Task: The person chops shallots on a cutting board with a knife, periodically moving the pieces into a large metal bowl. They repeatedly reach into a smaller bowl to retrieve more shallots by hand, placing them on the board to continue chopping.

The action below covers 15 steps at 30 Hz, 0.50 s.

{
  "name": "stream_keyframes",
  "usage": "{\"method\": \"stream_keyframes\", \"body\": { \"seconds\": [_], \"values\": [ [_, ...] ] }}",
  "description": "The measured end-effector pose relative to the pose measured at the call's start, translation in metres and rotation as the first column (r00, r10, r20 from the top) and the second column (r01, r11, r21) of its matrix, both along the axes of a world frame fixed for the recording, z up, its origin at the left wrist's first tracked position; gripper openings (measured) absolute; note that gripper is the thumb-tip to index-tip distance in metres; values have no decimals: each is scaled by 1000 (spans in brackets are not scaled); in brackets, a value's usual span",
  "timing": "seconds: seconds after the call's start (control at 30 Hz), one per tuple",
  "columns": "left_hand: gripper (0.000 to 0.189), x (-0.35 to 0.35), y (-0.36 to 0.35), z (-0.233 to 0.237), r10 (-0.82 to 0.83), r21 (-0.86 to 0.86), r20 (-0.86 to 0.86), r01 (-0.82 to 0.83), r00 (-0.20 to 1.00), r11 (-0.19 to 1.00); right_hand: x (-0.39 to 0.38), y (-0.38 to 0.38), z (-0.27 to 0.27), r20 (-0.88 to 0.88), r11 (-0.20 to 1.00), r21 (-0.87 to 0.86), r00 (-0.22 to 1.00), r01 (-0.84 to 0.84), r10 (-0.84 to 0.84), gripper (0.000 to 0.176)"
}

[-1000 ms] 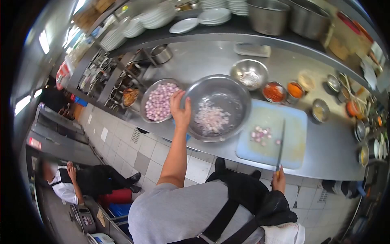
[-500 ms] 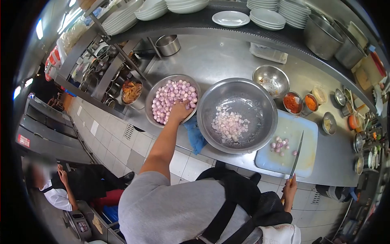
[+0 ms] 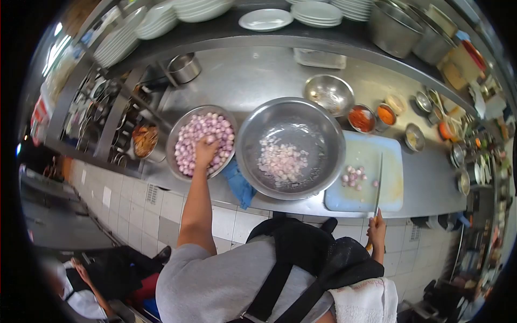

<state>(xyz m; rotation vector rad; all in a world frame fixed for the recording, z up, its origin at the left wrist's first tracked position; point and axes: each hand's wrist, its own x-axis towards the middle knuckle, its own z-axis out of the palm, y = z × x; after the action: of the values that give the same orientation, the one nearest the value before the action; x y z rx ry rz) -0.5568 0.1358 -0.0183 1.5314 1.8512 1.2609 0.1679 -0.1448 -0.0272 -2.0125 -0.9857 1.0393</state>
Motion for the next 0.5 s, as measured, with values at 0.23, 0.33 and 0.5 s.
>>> {"method": "stream_keyframes", "body": {
  "seconds": [0.23, 0.33, 0.5],
  "values": [
    [18, 10, 6, 20, 73, 159, 379, -142, 923, 977, 17, 0, 10, -122, 1000, -24, 992, 16, -18, 67],
    [12, 59, -17, 96, -25, 104, 404, -19, 914, 994, 22, 2, 27, -121, 997, -75, 992, -35, 26, 67],
    [14, 203, -60, 165, -300, 162, 748, 276, 592, 947, 50, 4, 17, -174, 991, -87, 981, -99, 83, 67]
  ]
}}
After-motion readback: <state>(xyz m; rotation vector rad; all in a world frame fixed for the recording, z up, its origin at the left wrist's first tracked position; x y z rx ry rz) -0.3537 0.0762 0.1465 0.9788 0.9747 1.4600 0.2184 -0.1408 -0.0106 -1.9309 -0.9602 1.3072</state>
